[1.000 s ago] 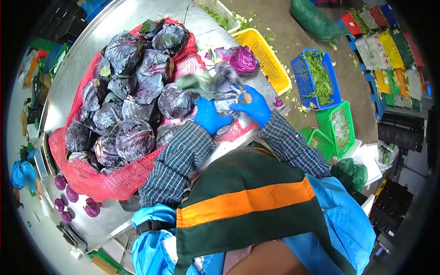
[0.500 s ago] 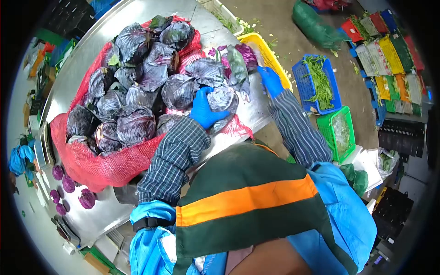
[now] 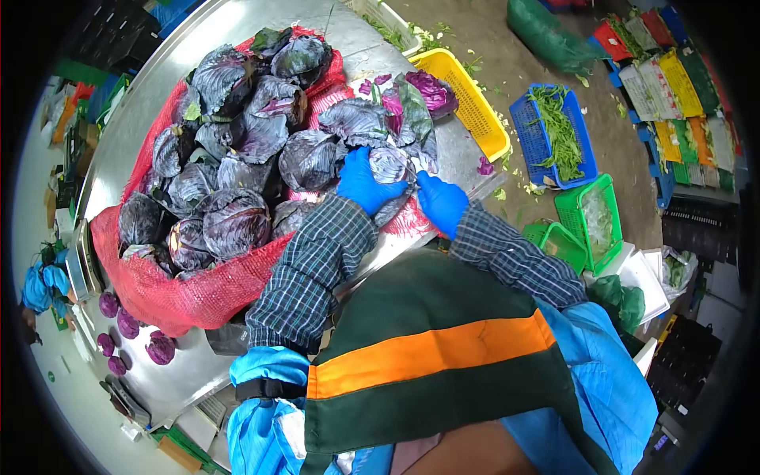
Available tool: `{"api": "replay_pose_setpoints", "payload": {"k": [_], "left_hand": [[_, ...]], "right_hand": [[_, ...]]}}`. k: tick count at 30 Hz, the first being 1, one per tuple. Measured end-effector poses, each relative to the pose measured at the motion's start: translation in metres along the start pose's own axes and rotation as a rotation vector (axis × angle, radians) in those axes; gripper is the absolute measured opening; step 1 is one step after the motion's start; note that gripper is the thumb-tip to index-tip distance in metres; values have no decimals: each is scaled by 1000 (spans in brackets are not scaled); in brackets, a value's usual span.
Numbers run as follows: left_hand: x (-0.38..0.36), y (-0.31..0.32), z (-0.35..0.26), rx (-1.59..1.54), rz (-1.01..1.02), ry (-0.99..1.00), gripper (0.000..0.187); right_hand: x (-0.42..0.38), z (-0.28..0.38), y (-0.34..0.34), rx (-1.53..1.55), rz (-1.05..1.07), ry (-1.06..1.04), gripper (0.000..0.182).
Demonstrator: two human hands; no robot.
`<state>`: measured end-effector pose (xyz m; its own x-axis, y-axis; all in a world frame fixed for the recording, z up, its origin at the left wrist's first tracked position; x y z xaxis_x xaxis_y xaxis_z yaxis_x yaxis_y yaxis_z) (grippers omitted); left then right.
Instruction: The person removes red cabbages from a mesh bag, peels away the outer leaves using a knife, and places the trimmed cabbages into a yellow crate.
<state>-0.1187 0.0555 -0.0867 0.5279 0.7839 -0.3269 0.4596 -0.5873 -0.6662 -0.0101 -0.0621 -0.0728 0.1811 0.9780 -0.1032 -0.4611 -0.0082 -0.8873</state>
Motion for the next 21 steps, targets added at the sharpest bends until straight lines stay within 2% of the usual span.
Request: {"api": "replay_pose_setpoints", "payload": {"k": [1,5,6,9,12,13,14,15,17,21], "left_hand": [[0,-1,-2,0,4,-2,104],[2,-2,-2,59,-39,18,102],[3,-1,-1,39,-30,48,102],[2,-2,-5,46,-63,39,101],[11,1,-6,80,-8,17,99],[16,5,1,-37,38,38,97],[17,8,4,-156,89,57,96],[9,-2,1,-284,85,-58,97],[6,-2,9,-407,-199,161,99],[-6,-10,-9,-317,-283,256,89]], "right_hand": [[2,-3,14,-60,144,81,27],[16,-12,29,5,229,42,22],[8,-9,23,70,172,-39,21],[7,-18,27,89,203,52,23],[21,-35,45,66,187,84,27],[28,-37,47,65,203,94,28],[31,-52,60,-9,156,1,27],[34,-51,43,-72,214,-47,30],[43,-46,-1,-43,183,-42,27],[51,-40,-12,-102,91,-18,31]]}}
Point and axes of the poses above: each hand's wrist, its own x-axis towards the middle knuckle, its own y-axis out of the palm, z = x × y, the point moved 9 cm from there along x, towards the middle knuckle, and after that the axes turned 8 degrees about -y, right-handed, at the moved point
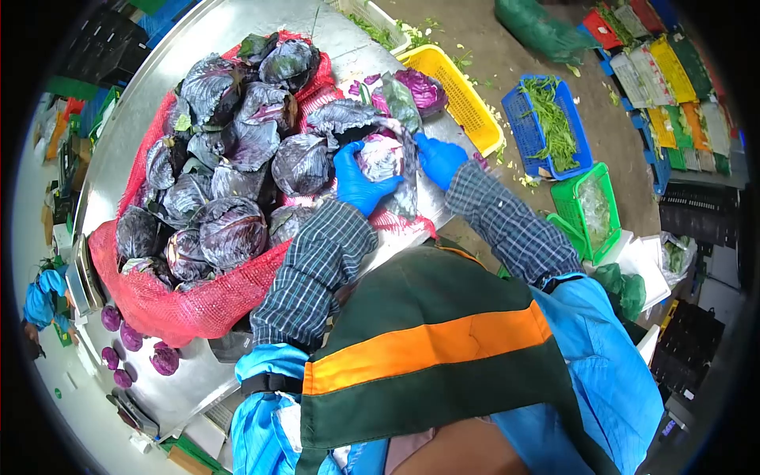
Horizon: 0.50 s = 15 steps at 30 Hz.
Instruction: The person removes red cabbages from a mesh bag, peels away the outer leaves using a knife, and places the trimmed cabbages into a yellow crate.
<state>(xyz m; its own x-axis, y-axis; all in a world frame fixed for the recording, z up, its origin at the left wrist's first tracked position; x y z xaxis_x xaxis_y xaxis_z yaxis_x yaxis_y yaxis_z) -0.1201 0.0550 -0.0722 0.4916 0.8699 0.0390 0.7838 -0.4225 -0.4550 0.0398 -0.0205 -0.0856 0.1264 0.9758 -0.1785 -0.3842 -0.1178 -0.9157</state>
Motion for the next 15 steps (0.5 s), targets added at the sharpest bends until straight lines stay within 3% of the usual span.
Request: {"api": "replay_pose_setpoints", "payload": {"k": [1,3,12,15], "left_hand": [[5,-2,4,-2,-10,5,89],[11,1,34,-129,89,-323,81],[0,-1,17,103,133,-158,88],[-16,-11,16,72,126,-46,80]], "right_hand": [[-3,4,4,10,-21,7,33],[-16,20,9,-14,-12,45,43],[-9,-13,1,-50,-51,0,47],[-3,-38,6,27,74,142,43]]}}
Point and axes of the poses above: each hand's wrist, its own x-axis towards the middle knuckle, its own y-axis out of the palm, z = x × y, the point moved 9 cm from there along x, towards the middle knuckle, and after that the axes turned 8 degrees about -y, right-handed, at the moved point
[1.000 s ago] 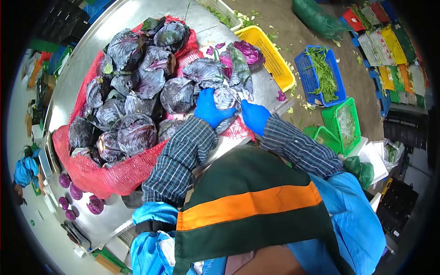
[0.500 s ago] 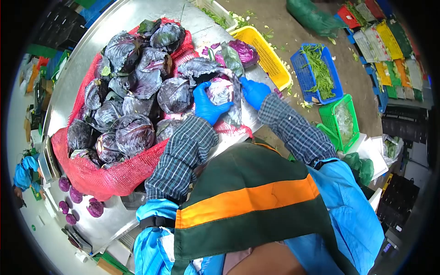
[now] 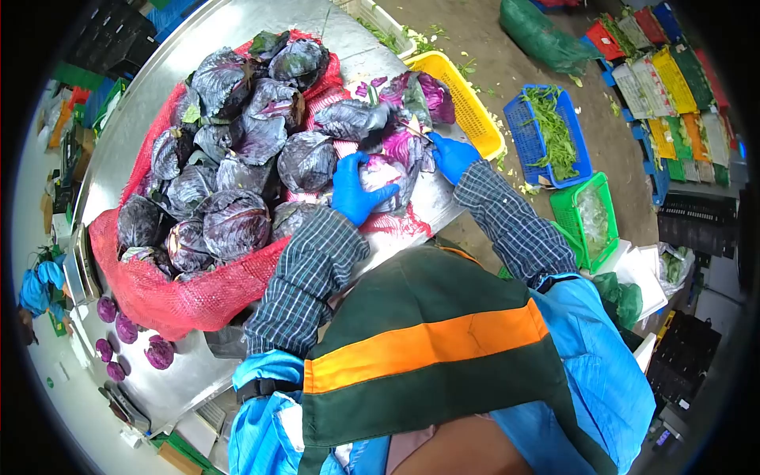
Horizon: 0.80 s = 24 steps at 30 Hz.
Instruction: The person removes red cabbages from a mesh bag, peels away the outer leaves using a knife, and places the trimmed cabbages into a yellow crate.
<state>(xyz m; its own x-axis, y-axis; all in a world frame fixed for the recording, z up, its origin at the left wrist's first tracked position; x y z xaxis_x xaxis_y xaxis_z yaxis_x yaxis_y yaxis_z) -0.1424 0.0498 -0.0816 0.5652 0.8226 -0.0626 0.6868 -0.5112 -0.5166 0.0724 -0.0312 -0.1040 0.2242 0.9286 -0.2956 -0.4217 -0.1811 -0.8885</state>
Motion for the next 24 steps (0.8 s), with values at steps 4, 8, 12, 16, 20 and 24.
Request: {"api": "replay_pose_setpoints", "payload": {"k": [4,8,12,16,20,24], "left_hand": [[-16,-4,17,-176,-3,-13,78],[-19,-7,32,-340,51,-55,78],[-17,-2,27,-242,98,-11,77],[-9,7,25,-242,70,-76,71],[-20,22,26,-516,78,-523,69],[-16,27,58,-533,23,-508,76]], "right_hand": [[11,-15,-3,-37,-5,34,44],[28,-29,-13,-31,-28,52,46],[45,-70,-31,-78,-105,195,46],[37,-35,-73,150,-274,80,51],[40,24,-2,625,-101,-227,64],[11,28,65,1182,84,138,52]]}}
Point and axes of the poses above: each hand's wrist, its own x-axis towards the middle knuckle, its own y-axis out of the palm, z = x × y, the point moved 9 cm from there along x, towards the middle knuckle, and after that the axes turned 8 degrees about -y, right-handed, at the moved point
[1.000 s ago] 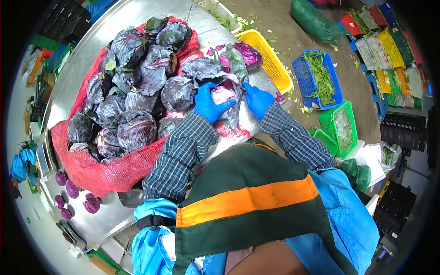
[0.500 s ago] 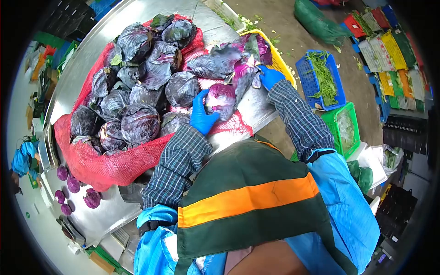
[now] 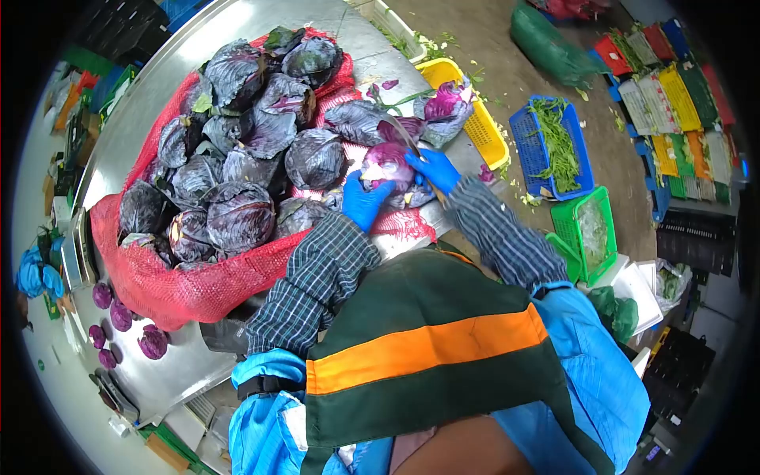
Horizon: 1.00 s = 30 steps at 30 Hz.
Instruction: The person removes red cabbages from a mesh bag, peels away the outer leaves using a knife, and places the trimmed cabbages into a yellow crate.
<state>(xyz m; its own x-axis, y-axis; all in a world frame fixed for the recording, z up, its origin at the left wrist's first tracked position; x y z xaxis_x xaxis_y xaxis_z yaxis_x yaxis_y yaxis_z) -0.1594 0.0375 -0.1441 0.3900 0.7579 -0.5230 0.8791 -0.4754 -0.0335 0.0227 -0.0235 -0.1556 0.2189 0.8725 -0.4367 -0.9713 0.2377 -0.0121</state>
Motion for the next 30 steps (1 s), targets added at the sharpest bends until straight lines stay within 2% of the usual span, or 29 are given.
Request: {"api": "replay_pose_setpoints", "payload": {"k": [1,3,5,6,7,9,10,13,16,17,19,20,25,27,30], "left_hand": [[-2,-3,-13,120,-36,171,78],[-30,-5,-78,421,-101,514,77],[-40,26,-111,769,151,770,74],[-46,36,-107,784,213,775,75],[-47,43,-103,767,211,883,74],[-40,37,-112,564,116,787,76],[-41,27,-111,581,-28,701,78],[-38,27,-90,632,-70,691,86],[-32,31,-90,680,-84,621,90],[-30,33,-91,679,-85,622,90],[-26,41,-92,738,-101,579,91],[-26,44,-96,725,-84,541,93],[-22,54,-94,872,-117,541,99],[-22,62,-97,985,-93,648,101],[-18,63,-95,999,-73,678,103]], "right_hand": [[-18,6,9,-3,11,2,52],[-64,20,12,189,-112,31,40],[-76,12,5,172,-178,37,38],[-80,9,-4,153,-242,35,36],[-75,15,-13,123,-305,-102,43],[-68,51,-4,-222,-222,-324,52],[-67,54,-1,-211,-232,-317,52],[-54,52,4,-272,-151,-246,55],[-49,61,2,-665,-159,-447,51],[-49,63,3,-666,-159,-448,51],[-55,68,7,-885,-174,-454,53],[-57,65,11,-979,-135,-274,52],[-64,64,12,-997,-148,-268,53],[-67,64,8,-961,-168,-159,53],[-70,65,12,-947,-235,-184,50]]}}
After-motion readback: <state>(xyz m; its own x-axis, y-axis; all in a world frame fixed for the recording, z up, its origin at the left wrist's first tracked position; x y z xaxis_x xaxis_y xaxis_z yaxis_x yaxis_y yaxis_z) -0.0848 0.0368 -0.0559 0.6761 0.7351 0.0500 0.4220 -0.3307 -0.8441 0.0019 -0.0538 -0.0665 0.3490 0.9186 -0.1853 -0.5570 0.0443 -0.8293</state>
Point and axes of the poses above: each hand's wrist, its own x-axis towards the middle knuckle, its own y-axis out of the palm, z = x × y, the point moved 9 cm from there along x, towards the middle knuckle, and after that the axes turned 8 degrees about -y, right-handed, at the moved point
